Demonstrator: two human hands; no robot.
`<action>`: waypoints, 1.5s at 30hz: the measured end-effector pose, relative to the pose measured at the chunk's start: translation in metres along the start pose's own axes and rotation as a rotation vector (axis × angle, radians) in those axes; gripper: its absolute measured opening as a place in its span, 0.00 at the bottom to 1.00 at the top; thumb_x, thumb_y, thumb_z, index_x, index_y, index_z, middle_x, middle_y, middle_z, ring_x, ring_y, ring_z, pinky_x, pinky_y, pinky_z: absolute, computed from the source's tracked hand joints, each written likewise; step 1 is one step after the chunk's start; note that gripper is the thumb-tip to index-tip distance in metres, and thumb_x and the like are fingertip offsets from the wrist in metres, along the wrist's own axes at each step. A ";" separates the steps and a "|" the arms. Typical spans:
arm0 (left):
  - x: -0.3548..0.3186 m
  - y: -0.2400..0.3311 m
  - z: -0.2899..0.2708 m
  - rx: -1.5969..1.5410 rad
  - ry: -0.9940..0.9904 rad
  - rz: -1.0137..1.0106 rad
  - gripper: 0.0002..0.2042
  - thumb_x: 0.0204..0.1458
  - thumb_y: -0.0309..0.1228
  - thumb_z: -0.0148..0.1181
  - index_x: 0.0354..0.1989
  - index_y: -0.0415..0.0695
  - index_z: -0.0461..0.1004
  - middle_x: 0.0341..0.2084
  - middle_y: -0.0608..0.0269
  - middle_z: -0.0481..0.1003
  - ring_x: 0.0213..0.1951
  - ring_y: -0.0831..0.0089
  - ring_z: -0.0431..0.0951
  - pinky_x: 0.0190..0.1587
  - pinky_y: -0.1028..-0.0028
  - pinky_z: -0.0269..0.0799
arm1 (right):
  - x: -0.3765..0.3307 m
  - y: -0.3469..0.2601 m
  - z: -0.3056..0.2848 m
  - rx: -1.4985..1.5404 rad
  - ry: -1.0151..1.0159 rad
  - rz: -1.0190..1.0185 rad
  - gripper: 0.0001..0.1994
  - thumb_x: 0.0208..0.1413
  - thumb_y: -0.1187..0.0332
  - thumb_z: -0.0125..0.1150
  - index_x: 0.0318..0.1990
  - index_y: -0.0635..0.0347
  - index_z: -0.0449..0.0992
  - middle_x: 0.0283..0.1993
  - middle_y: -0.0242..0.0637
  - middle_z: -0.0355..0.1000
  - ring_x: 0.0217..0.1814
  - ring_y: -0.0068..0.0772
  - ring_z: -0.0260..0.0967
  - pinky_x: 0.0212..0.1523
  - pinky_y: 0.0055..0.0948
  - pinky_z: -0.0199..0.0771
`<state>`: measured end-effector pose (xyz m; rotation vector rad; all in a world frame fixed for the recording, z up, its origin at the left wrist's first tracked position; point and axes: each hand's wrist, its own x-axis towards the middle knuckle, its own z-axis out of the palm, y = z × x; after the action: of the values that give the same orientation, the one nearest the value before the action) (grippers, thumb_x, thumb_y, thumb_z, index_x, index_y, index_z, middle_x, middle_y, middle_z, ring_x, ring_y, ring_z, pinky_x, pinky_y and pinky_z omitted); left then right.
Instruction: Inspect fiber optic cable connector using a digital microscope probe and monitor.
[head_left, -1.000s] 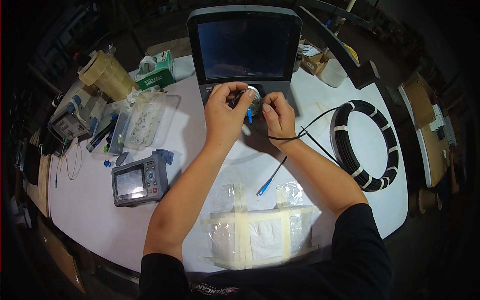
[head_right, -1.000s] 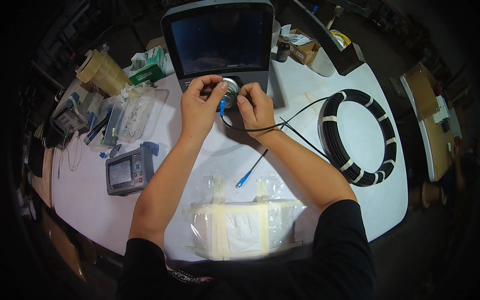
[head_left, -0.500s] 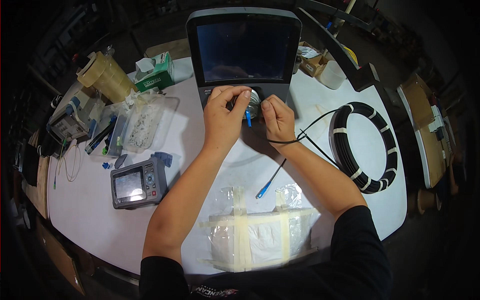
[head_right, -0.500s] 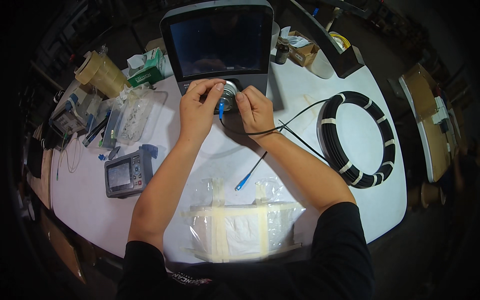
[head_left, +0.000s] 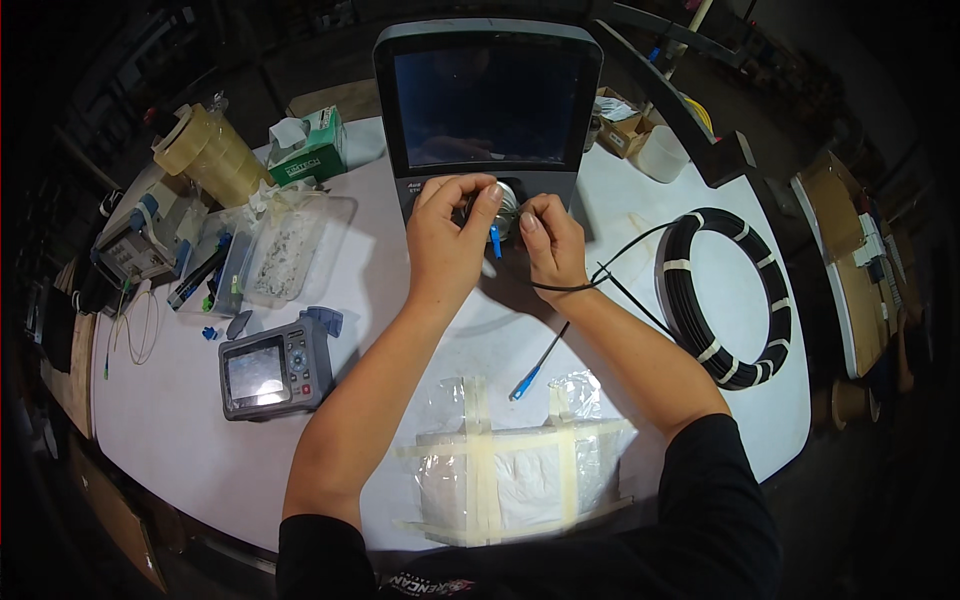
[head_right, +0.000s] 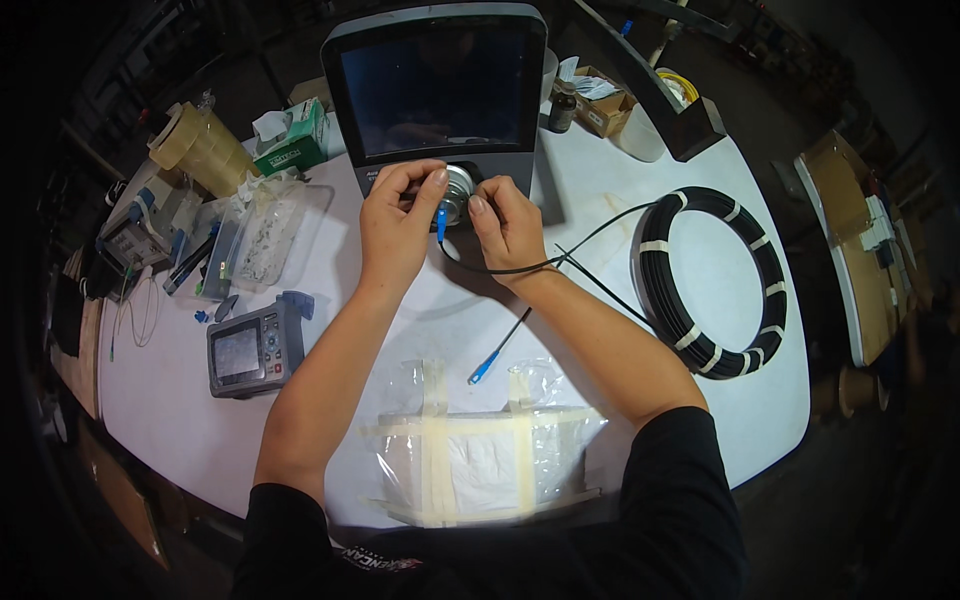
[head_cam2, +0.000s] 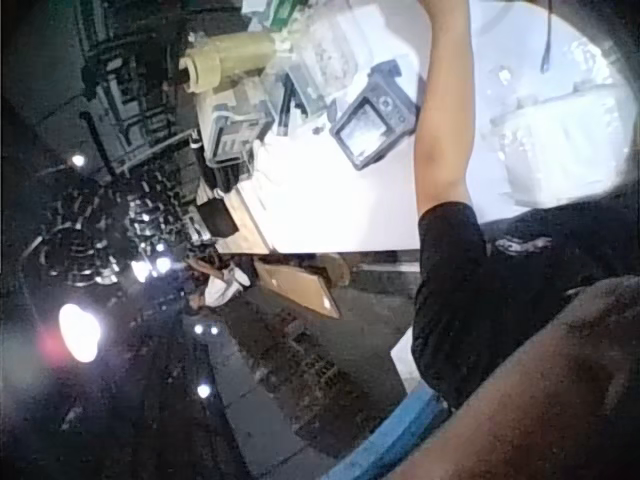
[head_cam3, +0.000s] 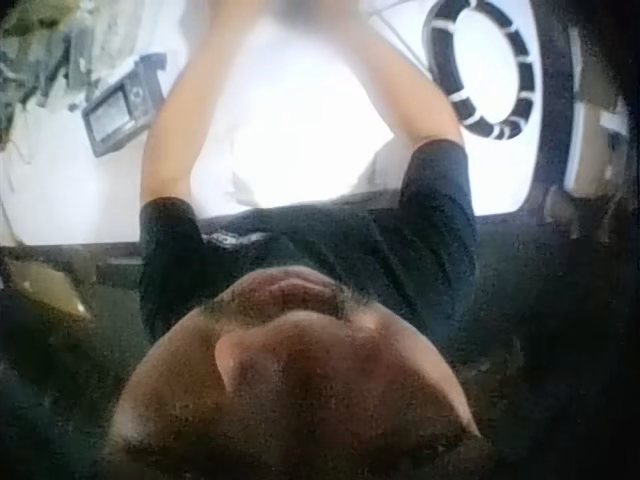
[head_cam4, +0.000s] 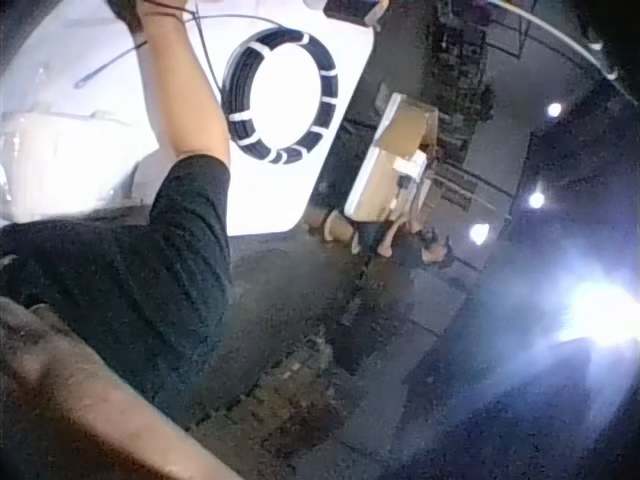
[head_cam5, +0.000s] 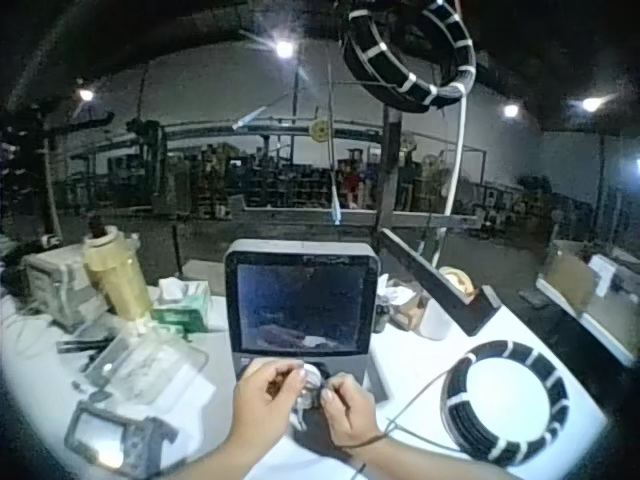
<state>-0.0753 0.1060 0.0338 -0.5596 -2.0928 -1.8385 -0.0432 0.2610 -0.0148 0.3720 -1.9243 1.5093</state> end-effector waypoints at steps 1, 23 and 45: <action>0.000 -0.001 0.000 0.029 -0.001 0.058 0.10 0.62 0.32 0.68 0.45 0.38 0.84 0.42 0.65 0.76 0.41 0.77 0.78 0.46 0.77 0.74 | 0.000 0.000 0.000 0.006 -0.003 0.000 0.13 0.71 0.61 0.57 0.39 0.62 0.71 0.27 0.31 0.68 0.28 0.21 0.62 0.30 0.25 0.64; 0.002 0.000 -0.004 0.074 -0.054 0.042 0.10 0.65 0.33 0.64 0.46 0.40 0.85 0.43 0.65 0.77 0.45 0.76 0.78 0.49 0.76 0.72 | 0.005 -0.003 -0.002 -0.095 -0.020 -0.047 0.16 0.74 0.64 0.54 0.33 0.65 0.72 0.28 0.38 0.66 0.27 0.31 0.64 0.30 0.30 0.64; 0.000 -0.001 -0.002 0.040 -0.021 0.019 0.10 0.63 0.32 0.66 0.45 0.39 0.85 0.43 0.65 0.78 0.43 0.77 0.78 0.47 0.77 0.72 | 0.004 -0.001 -0.001 -0.068 -0.028 -0.043 0.16 0.74 0.64 0.53 0.34 0.66 0.72 0.30 0.36 0.69 0.27 0.27 0.66 0.31 0.28 0.66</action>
<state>-0.0757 0.1039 0.0331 -0.5896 -2.1255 -1.7837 -0.0450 0.2621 -0.0114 0.4039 -1.9719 1.4146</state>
